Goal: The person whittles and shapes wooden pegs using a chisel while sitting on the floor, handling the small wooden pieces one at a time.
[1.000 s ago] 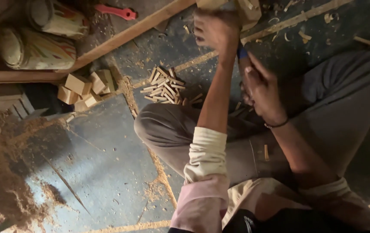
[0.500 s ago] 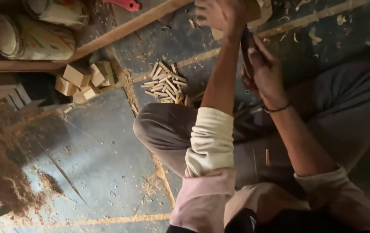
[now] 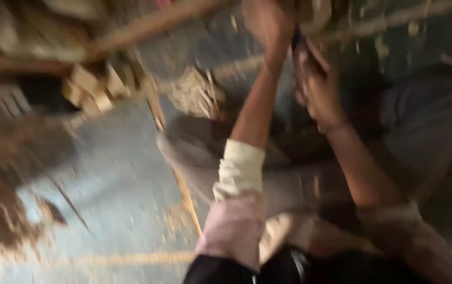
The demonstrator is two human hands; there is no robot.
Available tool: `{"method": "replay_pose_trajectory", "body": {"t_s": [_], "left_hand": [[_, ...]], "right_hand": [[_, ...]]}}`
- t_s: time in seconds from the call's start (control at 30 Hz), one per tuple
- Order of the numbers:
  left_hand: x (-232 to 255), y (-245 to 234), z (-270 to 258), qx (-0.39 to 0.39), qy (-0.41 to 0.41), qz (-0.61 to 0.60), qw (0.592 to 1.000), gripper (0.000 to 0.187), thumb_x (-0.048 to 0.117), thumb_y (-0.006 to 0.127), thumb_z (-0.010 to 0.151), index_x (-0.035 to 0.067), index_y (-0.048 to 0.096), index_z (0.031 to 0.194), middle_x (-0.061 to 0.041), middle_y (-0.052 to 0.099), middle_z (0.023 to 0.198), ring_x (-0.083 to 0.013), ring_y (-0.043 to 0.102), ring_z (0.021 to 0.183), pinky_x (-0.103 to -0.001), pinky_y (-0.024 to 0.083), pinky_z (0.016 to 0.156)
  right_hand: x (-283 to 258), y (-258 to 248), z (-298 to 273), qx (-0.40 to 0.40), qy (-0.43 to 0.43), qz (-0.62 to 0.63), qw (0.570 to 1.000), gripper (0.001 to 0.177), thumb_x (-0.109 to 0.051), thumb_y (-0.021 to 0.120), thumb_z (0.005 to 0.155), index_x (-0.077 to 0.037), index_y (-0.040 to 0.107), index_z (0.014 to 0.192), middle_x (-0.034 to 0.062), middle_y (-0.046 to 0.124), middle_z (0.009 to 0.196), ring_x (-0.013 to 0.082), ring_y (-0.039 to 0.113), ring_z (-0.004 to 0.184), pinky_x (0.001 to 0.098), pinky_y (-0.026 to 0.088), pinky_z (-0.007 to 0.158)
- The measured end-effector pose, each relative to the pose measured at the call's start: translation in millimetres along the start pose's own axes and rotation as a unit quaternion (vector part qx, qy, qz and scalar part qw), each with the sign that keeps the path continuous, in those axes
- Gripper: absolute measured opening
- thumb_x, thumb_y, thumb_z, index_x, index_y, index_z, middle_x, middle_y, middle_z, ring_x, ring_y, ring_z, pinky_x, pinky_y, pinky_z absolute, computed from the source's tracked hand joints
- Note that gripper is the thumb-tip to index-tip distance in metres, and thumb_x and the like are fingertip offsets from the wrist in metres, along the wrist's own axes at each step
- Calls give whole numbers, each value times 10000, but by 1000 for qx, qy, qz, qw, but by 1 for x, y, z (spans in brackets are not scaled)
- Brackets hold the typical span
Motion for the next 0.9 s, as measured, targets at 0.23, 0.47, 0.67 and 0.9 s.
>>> {"method": "replay_pose_trajectory", "body": {"t_s": [0.23, 0.47, 0.67, 0.9], "left_hand": [[-2, -54, -10, 4, 82, -202, 976, 400, 258, 586, 958, 1, 554, 1262, -222, 616, 1188, -446, 597, 1094, -538, 514, 892], [49, -71, -10, -2, 194, -140, 971, 239, 293, 647, 952, 135, 642, 1131, -95, 686, 1080, -368, 642, 1033, -534, 498, 853], [40, -5, 23, -131, 103, -40, 985, 245, 332, 682, 874, 161, 703, 1048, -125, 739, 902, -391, 721, 834, -511, 577, 718], [22, 6, 35, -103, 124, -113, 980, 209, 320, 708, 827, 124, 708, 901, -163, 759, 887, -413, 722, 819, -523, 565, 691]], "right_hand": [[-30, -9, -30, -3, -25, 1, 1000, 664, -382, 608, 1077, -113, 406, 1650, 6, 566, 757, 48, 452, 522, 220, 381, 454], [-39, -61, -60, 81, -59, -192, 976, 555, -250, 599, 1090, -102, 475, 1610, 34, 597, 776, 49, 489, 560, 219, 411, 484], [-44, -65, -77, 120, -274, -344, 890, 442, -53, 650, 1106, 21, 537, 1526, 140, 754, 1142, 74, 652, 993, 235, 533, 846], [-46, -66, -77, 123, -292, -332, 888, 452, 4, 680, 1064, 24, 566, 1500, 163, 769, 1111, 68, 685, 950, 238, 546, 810]]}}
Point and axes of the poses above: each hand's wrist, its own z-axis towards the middle knuckle, its own y-axis out of the palm, x = y × z, the point moved 10 cm from there along z, towards the middle knuckle
